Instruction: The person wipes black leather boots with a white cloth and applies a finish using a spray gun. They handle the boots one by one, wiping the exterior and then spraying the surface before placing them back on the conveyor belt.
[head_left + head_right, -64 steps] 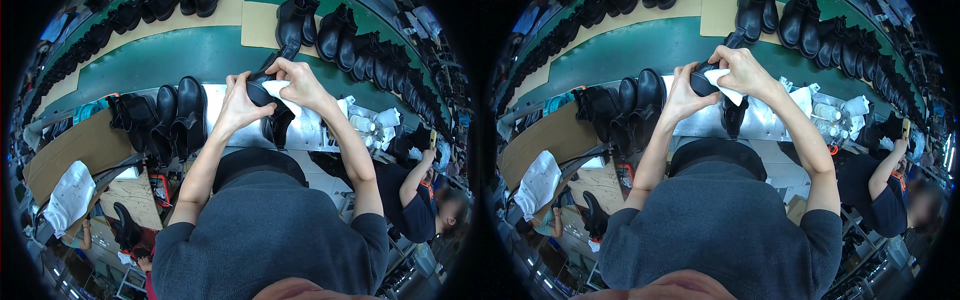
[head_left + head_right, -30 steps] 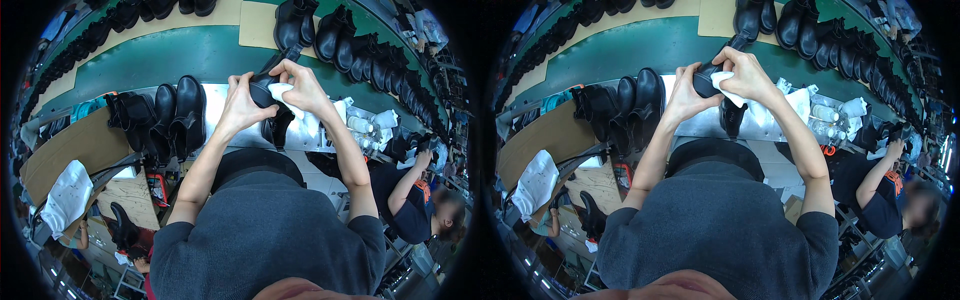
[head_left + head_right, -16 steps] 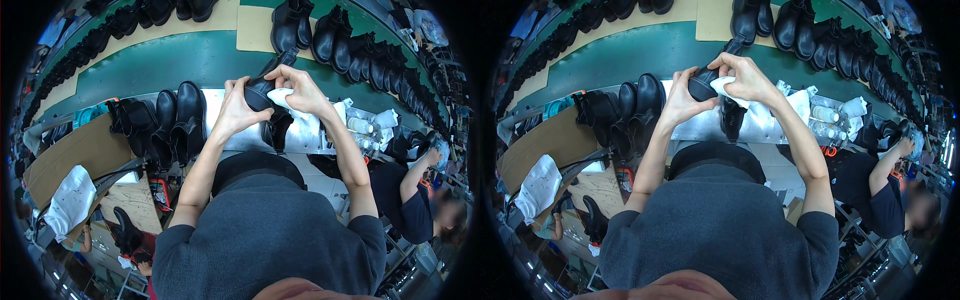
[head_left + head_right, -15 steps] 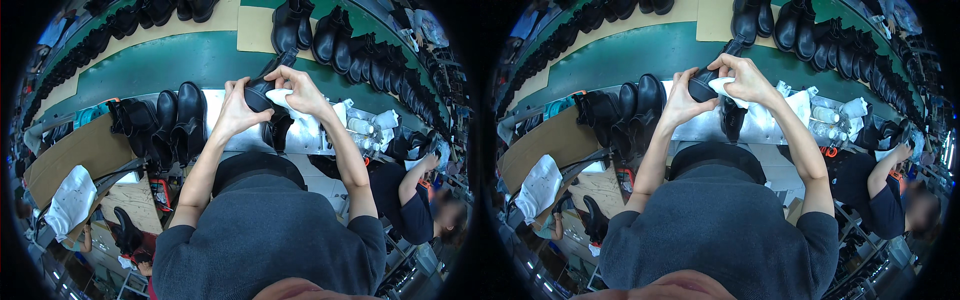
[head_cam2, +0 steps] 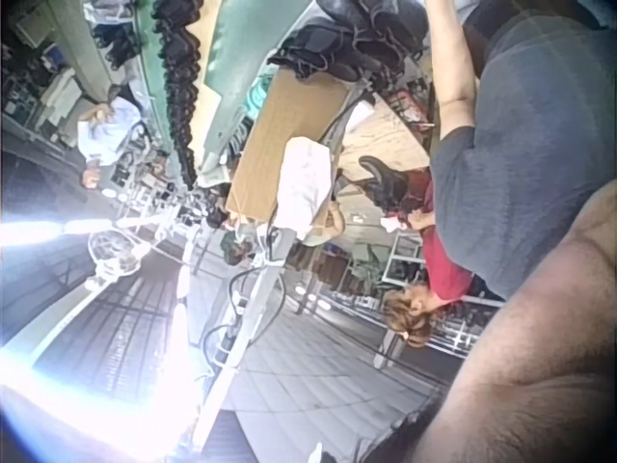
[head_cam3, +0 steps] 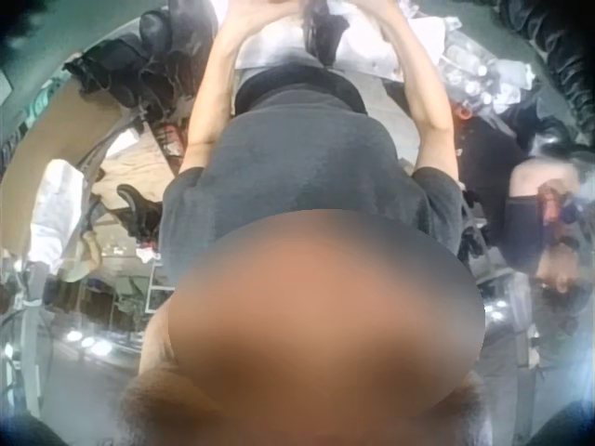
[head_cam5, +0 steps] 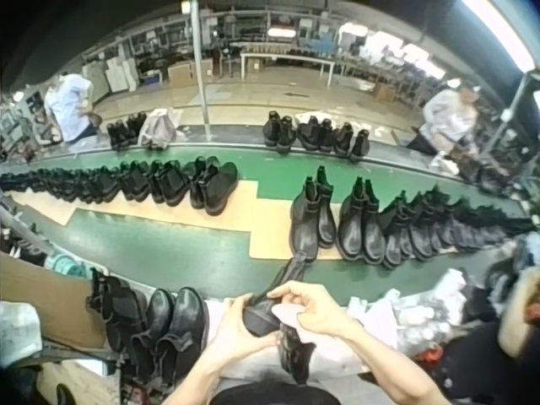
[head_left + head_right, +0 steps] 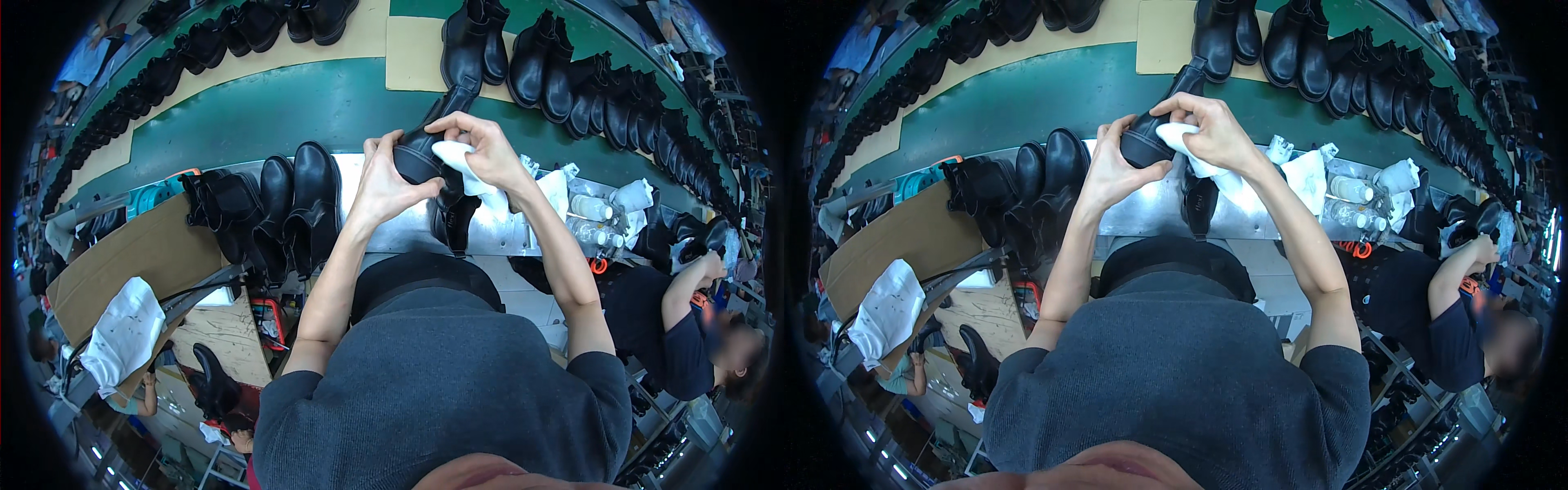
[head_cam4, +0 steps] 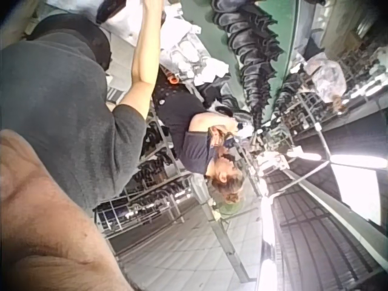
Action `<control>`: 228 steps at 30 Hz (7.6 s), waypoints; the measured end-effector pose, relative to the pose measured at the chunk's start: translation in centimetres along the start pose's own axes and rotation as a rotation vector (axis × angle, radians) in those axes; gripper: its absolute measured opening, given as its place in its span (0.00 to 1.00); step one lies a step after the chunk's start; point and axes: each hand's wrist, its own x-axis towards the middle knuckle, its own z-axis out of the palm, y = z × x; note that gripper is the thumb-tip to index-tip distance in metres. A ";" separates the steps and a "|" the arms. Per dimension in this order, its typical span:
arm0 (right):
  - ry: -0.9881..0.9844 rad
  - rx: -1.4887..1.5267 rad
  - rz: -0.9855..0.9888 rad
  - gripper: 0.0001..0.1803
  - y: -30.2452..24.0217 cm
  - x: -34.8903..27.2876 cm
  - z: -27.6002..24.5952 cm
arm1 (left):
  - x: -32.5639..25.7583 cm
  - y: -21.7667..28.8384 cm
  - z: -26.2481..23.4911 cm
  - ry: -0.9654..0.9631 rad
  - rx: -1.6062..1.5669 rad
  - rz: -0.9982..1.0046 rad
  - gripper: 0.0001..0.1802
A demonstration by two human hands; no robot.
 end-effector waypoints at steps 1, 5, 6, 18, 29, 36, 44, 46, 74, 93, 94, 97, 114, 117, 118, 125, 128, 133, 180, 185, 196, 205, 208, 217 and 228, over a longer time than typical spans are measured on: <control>0.000 -0.046 -0.021 0.19 -0.2 -0.1 0.1 | 0.0 0.0 0.0 0.000 0.003 -0.001 0.51; 0.093 -0.295 -0.128 0.17 -1.0 0.4 1.0 | -0.1 0.3 0.5 0.033 0.038 0.005 0.52; 0.113 -0.317 -0.149 0.17 -1.0 0.5 1.1 | 0.0 0.3 0.5 0.030 0.031 0.001 0.52; 0.047 -0.319 -0.051 0.18 -1.9 0.6 -0.3 | 0.6 0.3 0.7 -0.015 0.037 0.008 0.53; -0.089 -0.275 0.035 0.20 -2.8 0.8 -1.4 | 0.6 0.8 0.4 -0.069 0.004 -0.006 0.54; -0.054 -0.248 0.058 0.20 -2.7 0.8 -0.9 | 0.6 0.3 0.6 -0.034 0.037 0.014 0.53; 0.007 -0.235 -0.055 0.18 -2.0 0.6 -0.3 | 0.0 1.0 0.5 -0.020 0.024 -0.003 0.53; 0.070 -0.274 -0.100 0.17 -1.9 0.5 0.3 | 0.2 0.7 0.7 -0.008 0.020 -0.003 0.53; 0.715 -0.939 0.549 0.13 21.3 -19.8 -5.7 | 0.6 -1.5 -0.1 -0.017 -0.150 -0.078 0.50; 1.068 -0.173 0.064 0.16 18.9 -20.3 -8.4 | 1.4 -0.2 0.2 -0.057 -0.222 -0.087 0.48; 1.160 -0.090 0.066 0.16 19.6 -20.4 -8.7 | 1.5 -0.2 0.3 -0.059 -0.216 -0.088 0.48; 1.405 0.322 0.175 0.16 21.2 -21.1 -10.9 | 1.6 0.1 0.5 -0.075 -0.248 -0.089 0.48; 1.353 -0.723 0.024 0.31 15.7 -19.2 -5.3 | 2.5 0.2 0.3 -0.061 -0.252 -0.088 0.42; 1.242 -0.793 0.014 0.30 16.3 -20.2 -5.4 | 2.3 0.2 0.2 -0.082 -0.252 -0.100 0.43; 1.243 -0.765 -0.006 0.30 16.2 -20.1 -5.9 | 2.2 0.2 0.2 -0.079 -0.250 -0.101 0.43; 1.507 0.266 0.191 0.20 19.2 -18.7 -12.6 | 0.9 0.0 -0.9 -0.039 -0.177 -0.179 0.46; 1.513 0.683 0.379 0.20 27.7 -22.0 -17.9 | 1.2 1.3 -0.9 -0.065 -0.127 -0.227 0.47; 1.450 0.024 0.510 0.14 24.7 -22.1 -18.7 | -0.1 -1.0 -1.6 -0.019 -0.529 -0.233 0.47; 0.413 0.601 0.012 0.21 1.8 -1.8 2.1 | 0.1 4.9 2.7 0.514 0.097 0.412 0.75; 0.478 0.009 0.194 0.18 -0.5 -1.6 1.7 | -1.6 3.7 4.4 0.519 0.221 0.415 0.77; 0.537 -0.217 -0.113 0.12 -1.7 -2.1 1.6 | -2.4 3.8 3.5 0.473 0.116 0.272 0.77; 0.451 0.099 -0.054 0.11 0.5 -0.8 1.6 | -1.9 2.3 1.7 0.236 -0.529 -0.004 0.75; 0.394 0.175 -0.062 0.16 -0.2 -1.0 1.5 | -1.7 2.1 1.4 0.245 -0.448 0.056 0.75; 0.416 0.198 -0.220 0.17 -0.9 -0.4 2.7 | -2.5 2.5 -1.0 0.079 -0.842 -0.078 0.70; 0.423 0.104 -0.101 0.13 -2.5 1.0 1.7 | -2.9 3.2 -0.3 0.171 -0.686 0.080 0.66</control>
